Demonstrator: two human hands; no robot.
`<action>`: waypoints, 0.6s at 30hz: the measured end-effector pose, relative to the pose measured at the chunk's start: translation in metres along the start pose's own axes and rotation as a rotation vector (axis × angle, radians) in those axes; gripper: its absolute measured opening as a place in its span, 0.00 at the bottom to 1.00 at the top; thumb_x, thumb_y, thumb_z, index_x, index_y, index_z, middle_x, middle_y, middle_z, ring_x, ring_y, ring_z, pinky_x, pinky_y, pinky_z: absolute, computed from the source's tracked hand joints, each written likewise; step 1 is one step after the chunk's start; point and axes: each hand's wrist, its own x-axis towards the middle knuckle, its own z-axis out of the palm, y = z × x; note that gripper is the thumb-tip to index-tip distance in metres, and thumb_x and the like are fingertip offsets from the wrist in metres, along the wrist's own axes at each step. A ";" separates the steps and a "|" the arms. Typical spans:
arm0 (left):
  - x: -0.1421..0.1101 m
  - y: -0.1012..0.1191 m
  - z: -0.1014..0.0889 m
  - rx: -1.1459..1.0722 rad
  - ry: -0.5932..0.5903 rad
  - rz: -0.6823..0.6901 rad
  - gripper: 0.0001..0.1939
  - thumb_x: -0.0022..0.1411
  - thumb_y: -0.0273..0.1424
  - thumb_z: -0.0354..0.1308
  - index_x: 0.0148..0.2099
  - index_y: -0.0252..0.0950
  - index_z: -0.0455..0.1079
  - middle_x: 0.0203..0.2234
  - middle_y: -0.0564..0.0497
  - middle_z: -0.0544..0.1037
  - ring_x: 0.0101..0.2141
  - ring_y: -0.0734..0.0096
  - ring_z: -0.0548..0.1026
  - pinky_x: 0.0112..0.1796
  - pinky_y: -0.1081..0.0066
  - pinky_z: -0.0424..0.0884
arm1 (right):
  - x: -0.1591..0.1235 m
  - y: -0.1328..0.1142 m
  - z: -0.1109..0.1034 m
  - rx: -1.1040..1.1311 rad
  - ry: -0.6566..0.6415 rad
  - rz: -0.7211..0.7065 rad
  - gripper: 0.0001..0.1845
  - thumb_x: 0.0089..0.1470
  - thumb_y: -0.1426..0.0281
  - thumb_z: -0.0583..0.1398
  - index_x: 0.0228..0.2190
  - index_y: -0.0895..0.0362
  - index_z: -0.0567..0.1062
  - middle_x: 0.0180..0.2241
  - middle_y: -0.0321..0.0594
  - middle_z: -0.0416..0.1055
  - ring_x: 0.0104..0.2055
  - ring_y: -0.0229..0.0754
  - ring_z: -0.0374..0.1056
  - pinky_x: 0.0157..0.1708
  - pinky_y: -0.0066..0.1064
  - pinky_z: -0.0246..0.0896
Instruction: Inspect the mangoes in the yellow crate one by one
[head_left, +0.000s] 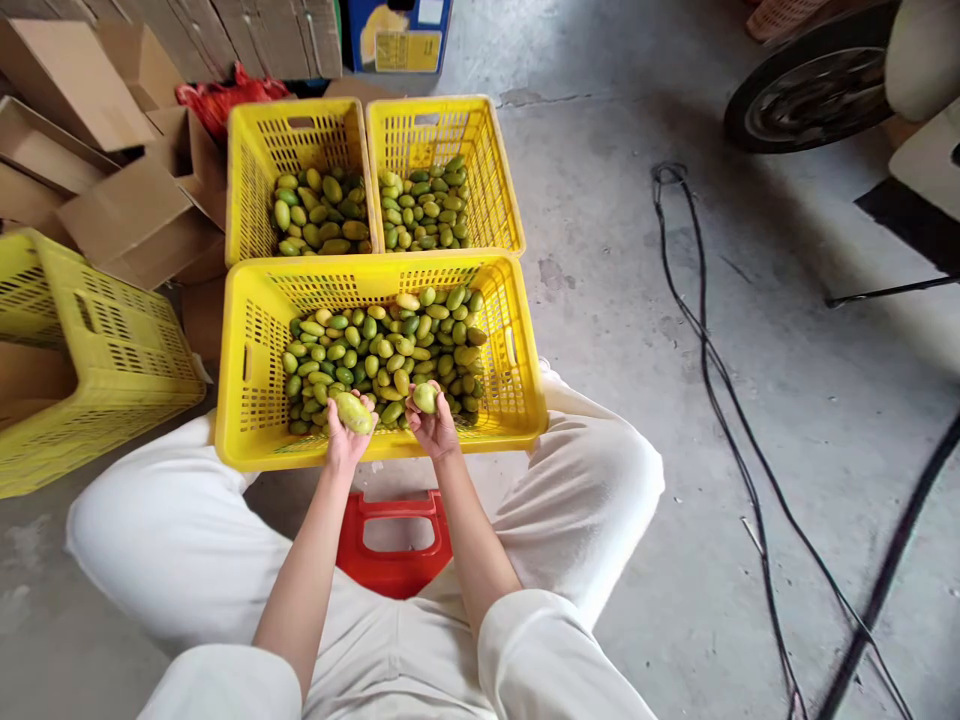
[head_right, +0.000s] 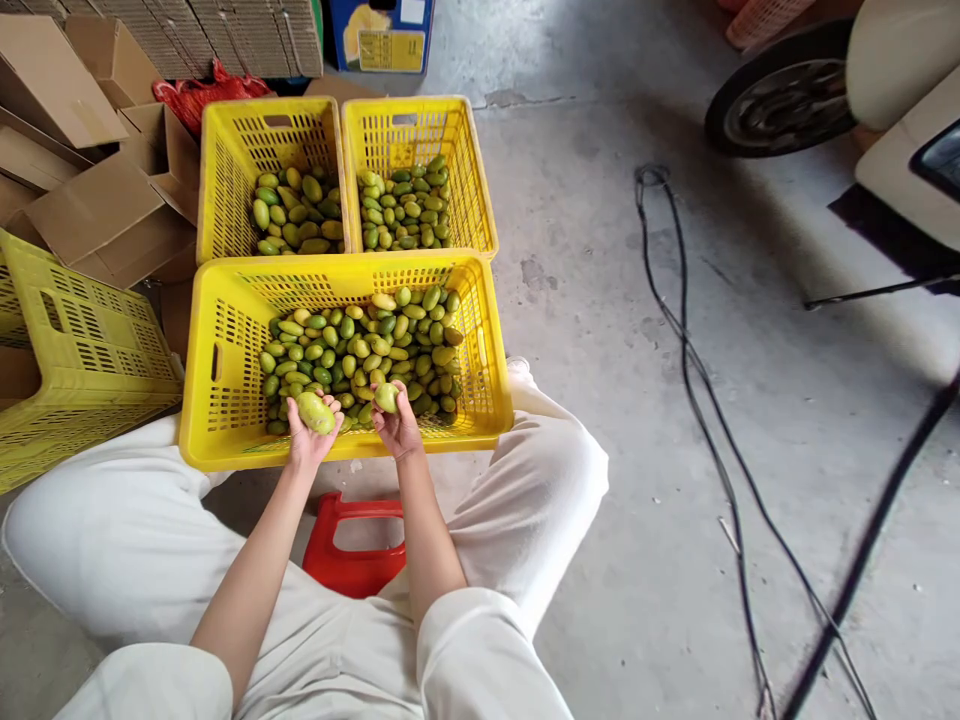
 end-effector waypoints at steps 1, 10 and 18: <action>0.000 0.001 0.001 -0.010 -0.030 0.005 0.25 0.67 0.55 0.48 0.36 0.38 0.71 0.26 0.50 0.69 0.28 0.73 0.67 0.27 0.75 0.69 | 0.000 -0.001 0.001 -0.017 -0.001 0.014 0.12 0.59 0.55 0.58 0.37 0.49 0.68 0.30 0.34 0.70 0.26 0.36 0.60 0.22 0.24 0.55; -0.005 0.009 -0.001 -0.024 -0.091 -0.069 0.23 0.66 0.51 0.48 0.38 0.37 0.71 0.33 0.47 0.73 0.28 0.74 0.68 0.21 0.79 0.66 | -0.002 -0.009 0.006 -0.026 -0.032 0.095 0.27 0.63 0.46 0.47 0.24 0.53 0.67 0.15 0.29 0.49 0.20 0.37 0.51 0.24 0.26 0.61; -0.006 0.003 -0.002 0.110 -0.112 -0.101 0.19 0.66 0.36 0.48 0.52 0.36 0.73 0.43 0.43 0.77 0.35 0.68 0.74 0.32 0.69 0.74 | -0.002 -0.010 0.007 0.054 -0.119 0.222 0.11 0.63 0.62 0.56 0.44 0.54 0.73 0.34 0.36 0.74 0.23 0.31 0.63 0.13 0.17 0.53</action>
